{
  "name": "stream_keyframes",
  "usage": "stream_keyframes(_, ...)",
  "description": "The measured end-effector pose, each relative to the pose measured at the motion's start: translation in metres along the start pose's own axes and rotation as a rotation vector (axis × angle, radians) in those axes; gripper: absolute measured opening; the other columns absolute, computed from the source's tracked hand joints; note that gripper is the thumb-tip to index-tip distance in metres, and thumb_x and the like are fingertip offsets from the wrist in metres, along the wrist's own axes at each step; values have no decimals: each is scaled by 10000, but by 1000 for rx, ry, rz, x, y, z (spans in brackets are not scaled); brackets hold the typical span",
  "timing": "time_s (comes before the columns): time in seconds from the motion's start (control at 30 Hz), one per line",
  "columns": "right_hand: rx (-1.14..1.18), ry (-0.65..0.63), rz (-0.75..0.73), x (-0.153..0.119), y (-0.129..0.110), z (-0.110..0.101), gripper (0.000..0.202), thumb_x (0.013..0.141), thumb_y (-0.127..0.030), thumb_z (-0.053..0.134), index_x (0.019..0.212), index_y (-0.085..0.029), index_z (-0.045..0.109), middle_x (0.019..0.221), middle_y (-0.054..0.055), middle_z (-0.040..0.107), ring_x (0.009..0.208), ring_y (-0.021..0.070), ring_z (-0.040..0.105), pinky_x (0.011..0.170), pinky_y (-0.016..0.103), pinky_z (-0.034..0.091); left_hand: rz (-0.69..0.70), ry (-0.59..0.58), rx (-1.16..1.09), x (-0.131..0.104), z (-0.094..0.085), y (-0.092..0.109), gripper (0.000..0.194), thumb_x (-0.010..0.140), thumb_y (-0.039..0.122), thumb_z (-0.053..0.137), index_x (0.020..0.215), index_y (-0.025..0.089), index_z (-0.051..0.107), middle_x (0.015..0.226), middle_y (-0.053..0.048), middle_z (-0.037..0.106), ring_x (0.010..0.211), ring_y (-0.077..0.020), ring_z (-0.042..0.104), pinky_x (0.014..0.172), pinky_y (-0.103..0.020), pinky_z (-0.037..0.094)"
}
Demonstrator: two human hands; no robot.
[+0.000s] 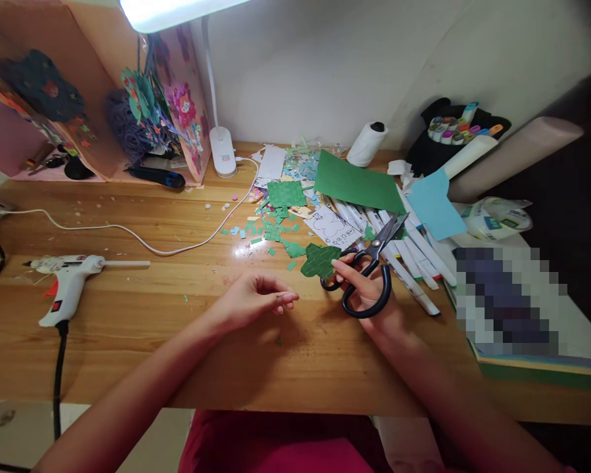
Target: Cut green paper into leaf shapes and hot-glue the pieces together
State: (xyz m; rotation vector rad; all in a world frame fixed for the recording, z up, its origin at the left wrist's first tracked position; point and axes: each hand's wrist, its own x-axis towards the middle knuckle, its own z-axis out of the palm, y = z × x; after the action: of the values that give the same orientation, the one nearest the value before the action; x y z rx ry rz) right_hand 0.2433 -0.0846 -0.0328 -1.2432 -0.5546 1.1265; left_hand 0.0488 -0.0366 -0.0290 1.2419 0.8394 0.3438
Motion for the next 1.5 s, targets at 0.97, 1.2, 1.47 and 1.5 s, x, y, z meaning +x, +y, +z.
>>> stream_keyframes(0.97,-21,11,-12,0,-1,1,233,595,-252,784,677,-191,574,596,-58,534,531,97,538,566,260,470,-1,239,-19,0,-2,4,198,602,299,772,575,133,668,512,0,626,474,-88,542,493,-201,433)
stream_keyframes(1.2,-36,-12,-1,-2,1,0,216,619,-264,771,695,-199,579,635,-61,532,550,98,543,578,258,462,76,377,13,2,-5,3,294,677,252,737,947,139,704,885,-76,741,787,-186,690,742,-302,545)
stream_keyframes(1.47,-38,-43,-2,0,7,-4,192,633,-262,781,707,-196,617,602,-48,582,559,103,563,566,237,453,324,292,291,3,-9,2,234,750,299,675,954,193,717,1239,-96,608,1230,-259,486,1054,-470,339)
stream_keyframes(1.5,-34,-52,-2,0,8,-4,190,635,-260,781,710,-196,619,594,-49,584,551,101,564,558,233,449,348,296,372,2,-9,3,226,803,329,616,969,213,716,1265,-76,591,1291,-258,413,1099,-497,239)
